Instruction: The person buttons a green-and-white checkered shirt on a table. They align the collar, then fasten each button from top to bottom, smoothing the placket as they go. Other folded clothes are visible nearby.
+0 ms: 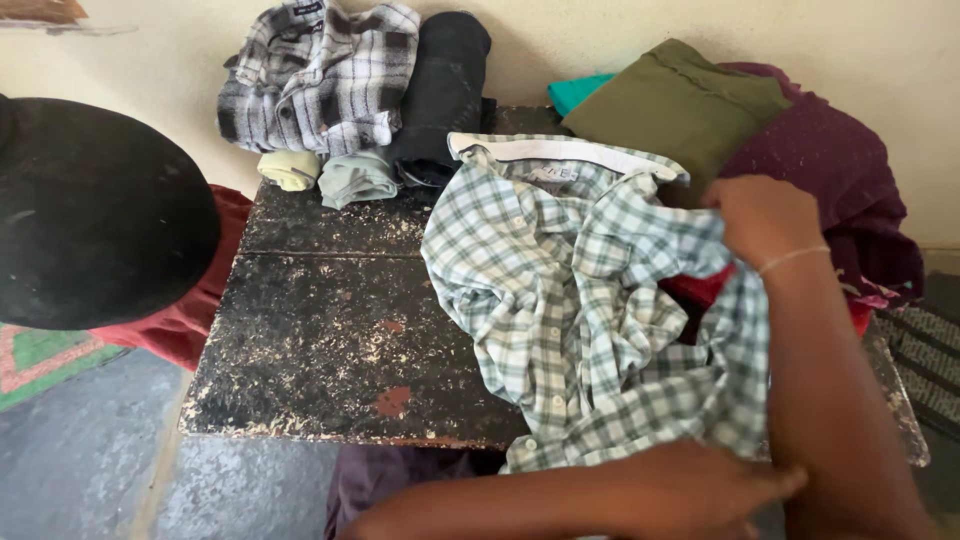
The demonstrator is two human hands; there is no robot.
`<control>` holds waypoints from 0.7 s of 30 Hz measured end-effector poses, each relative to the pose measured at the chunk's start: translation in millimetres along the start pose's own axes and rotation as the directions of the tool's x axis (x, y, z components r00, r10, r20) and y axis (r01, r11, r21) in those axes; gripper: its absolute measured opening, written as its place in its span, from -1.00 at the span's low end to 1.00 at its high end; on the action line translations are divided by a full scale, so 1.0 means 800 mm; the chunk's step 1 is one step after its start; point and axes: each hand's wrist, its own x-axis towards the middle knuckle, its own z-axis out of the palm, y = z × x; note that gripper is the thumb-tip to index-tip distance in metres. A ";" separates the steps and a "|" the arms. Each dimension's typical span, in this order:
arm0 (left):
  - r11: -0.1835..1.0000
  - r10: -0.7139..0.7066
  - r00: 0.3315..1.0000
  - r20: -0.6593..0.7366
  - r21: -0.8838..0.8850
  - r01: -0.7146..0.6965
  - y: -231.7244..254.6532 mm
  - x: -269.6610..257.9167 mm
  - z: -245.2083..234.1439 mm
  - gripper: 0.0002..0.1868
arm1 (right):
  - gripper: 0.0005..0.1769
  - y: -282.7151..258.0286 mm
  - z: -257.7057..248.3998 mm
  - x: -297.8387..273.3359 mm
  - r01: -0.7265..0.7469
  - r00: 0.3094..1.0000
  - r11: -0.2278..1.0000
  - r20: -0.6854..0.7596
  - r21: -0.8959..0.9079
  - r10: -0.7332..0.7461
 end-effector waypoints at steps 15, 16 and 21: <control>0.995 -0.011 -0.177 -0.984 -0.029 0.100 -0.228 -0.041 -0.202 -0.92 | -0.65 -0.174 0.101 0.053 0.084 0.990 0.986 -0.126 0.146 -0.066; 0.985 0.066 -0.225 -0.972 0.028 0.169 -0.244 -0.044 -0.199 -0.93 | -0.72 -0.178 0.115 0.050 0.051 0.987 0.990 -0.156 0.135 -0.029; 0.948 -0.116 -0.152 -0.982 -0.155 0.277 -0.292 -0.062 -0.176 -0.90 | -0.73 -0.169 0.147 0.053 0.007 0.978 0.974 -0.204 0.225 0.040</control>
